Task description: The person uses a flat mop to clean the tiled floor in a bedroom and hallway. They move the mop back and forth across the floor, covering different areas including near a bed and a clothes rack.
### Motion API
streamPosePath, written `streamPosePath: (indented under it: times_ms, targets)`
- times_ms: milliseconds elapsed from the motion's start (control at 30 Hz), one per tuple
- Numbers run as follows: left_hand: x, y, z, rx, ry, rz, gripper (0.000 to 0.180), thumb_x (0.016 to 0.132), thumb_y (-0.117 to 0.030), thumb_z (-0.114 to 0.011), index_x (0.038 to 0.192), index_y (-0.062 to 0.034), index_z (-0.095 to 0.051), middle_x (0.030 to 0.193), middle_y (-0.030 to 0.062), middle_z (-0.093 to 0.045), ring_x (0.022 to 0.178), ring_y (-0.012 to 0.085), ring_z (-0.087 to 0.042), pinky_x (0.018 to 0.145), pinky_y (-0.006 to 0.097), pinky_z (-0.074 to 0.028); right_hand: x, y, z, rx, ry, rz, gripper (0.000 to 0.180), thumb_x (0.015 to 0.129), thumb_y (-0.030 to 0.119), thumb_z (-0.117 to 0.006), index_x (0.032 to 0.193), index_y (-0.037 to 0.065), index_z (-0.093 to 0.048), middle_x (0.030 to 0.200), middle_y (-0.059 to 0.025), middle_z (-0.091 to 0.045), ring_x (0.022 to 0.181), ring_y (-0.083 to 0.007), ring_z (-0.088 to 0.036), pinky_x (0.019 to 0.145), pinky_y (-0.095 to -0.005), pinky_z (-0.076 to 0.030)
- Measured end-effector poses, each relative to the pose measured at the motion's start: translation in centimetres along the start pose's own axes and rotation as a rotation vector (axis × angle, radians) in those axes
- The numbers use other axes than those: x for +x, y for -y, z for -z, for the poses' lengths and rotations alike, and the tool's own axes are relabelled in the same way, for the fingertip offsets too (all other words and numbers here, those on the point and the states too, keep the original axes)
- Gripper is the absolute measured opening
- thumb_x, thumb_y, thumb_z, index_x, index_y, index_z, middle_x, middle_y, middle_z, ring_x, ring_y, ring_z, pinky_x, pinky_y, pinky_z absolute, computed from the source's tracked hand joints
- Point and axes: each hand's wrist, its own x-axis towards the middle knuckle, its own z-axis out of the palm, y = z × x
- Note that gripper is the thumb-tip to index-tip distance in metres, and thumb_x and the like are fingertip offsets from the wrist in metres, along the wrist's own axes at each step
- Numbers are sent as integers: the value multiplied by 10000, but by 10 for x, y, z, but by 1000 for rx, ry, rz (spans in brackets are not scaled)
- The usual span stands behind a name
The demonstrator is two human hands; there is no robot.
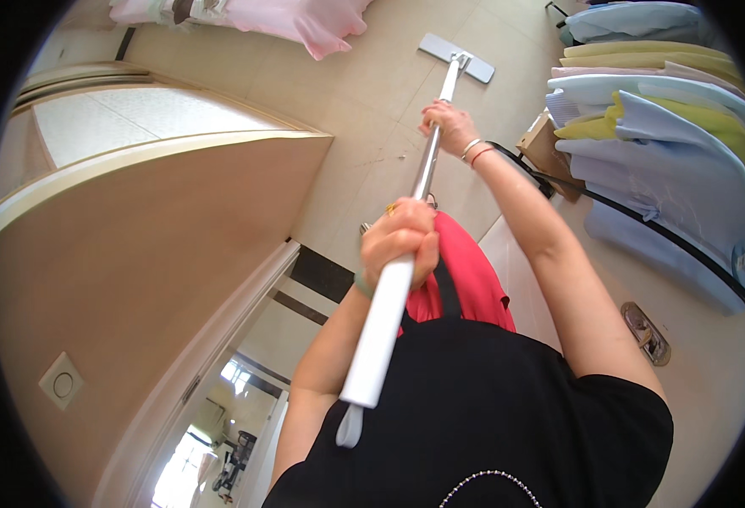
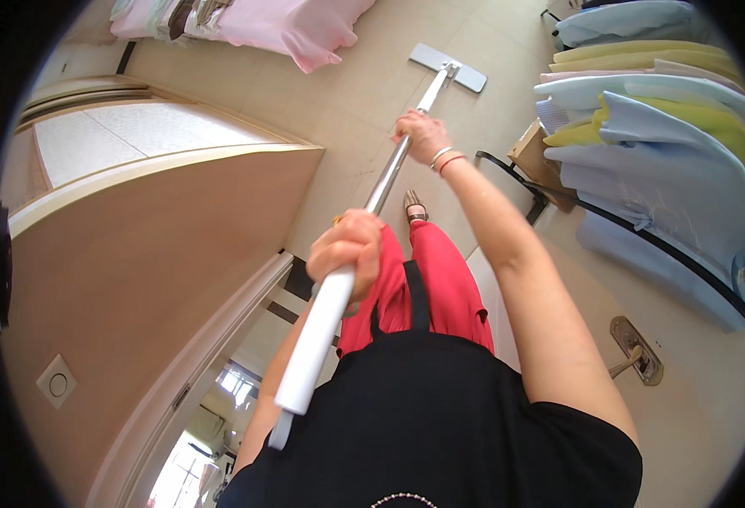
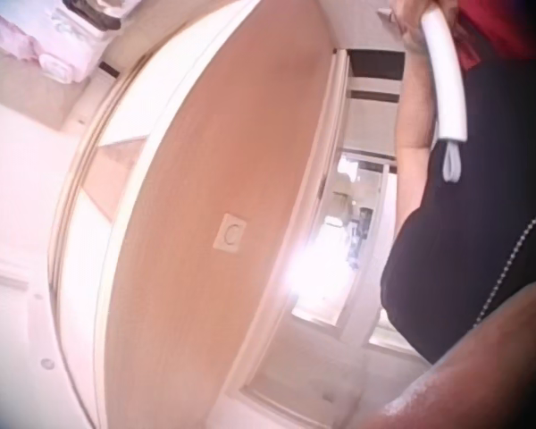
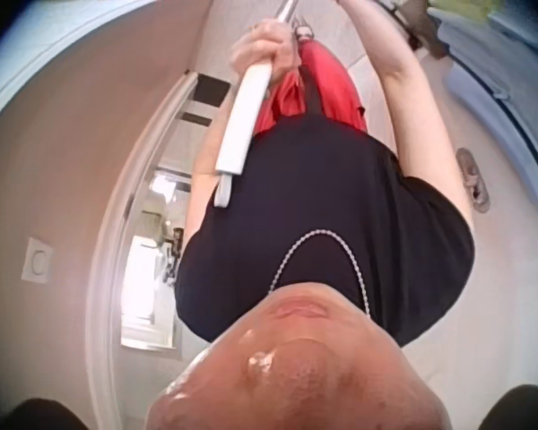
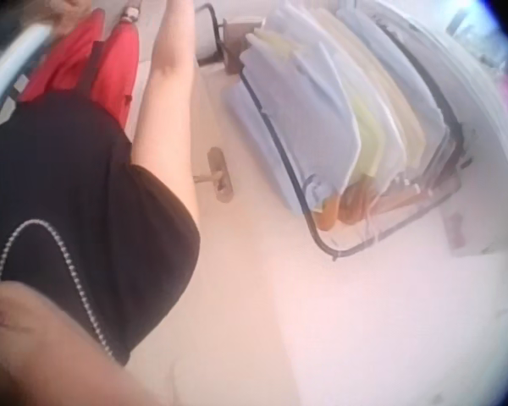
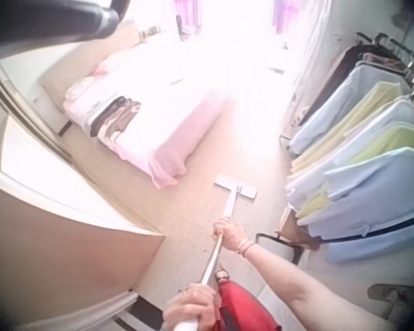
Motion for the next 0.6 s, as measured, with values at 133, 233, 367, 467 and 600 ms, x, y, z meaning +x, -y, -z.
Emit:
streamPosePath:
  times_ms: [133, 233, 367, 467, 600]
  targets:
    - [8, 2, 5, -22, -9, 72, 222, 770, 137, -597, 689, -22, -465, 672, 91, -552, 589, 227, -557, 647, 378, -532, 20, -15, 7, 54, 146, 13, 212, 850, 343, -702, 815, 142, -647, 1004, -24, -673, 1250, -269, -525, 907, -413, -488]
    - [-3, -27, 24, 33, 10, 64, 222, 778, 125, -596, 685, -24, -460, 660, 89, -540, 588, 218, -553, 638, 368, -528, 2, 20, -11, 88, 93, 60, 259, 853, 379, -701, 795, 133, -649, 904, -32, -664, 1144, -241, -573, 852, -404, -510]
    - [-26, -94, 53, 75, 64, 155, 212, 778, 120, -583, 691, -30, -461, 658, 94, -543, 580, 220, -549, 651, 381, -528, -45, 76, -40, 118, 58, 126, 277, 858, 381, -695, 750, 134, -633, 867, -32, -650, 1091, -262, -587, 788, -425, -515]
    - [-41, -141, 71, 106, 69, 192, 130, 864, 44, -528, 785, -41, -470, 655, 61, -523, 555, 166, -498, 689, 399, -498, -77, 124, -50, 213, 97, 177, 271, 856, 370, -696, 742, 135, -624, 848, -34, -640, 1056, -278, -593, 765, -434, -515]
    - [-66, -183, 89, 78, -50, 240, 182, 771, 113, -559, 728, -42, -474, 629, 65, -513, 534, 184, -503, 637, 378, -510, -108, 160, -72, 406, 79, 283, 261, 850, 291, -703, 703, 118, -574, 768, -50, -601, 909, -285, -598, 698, -422, -527]
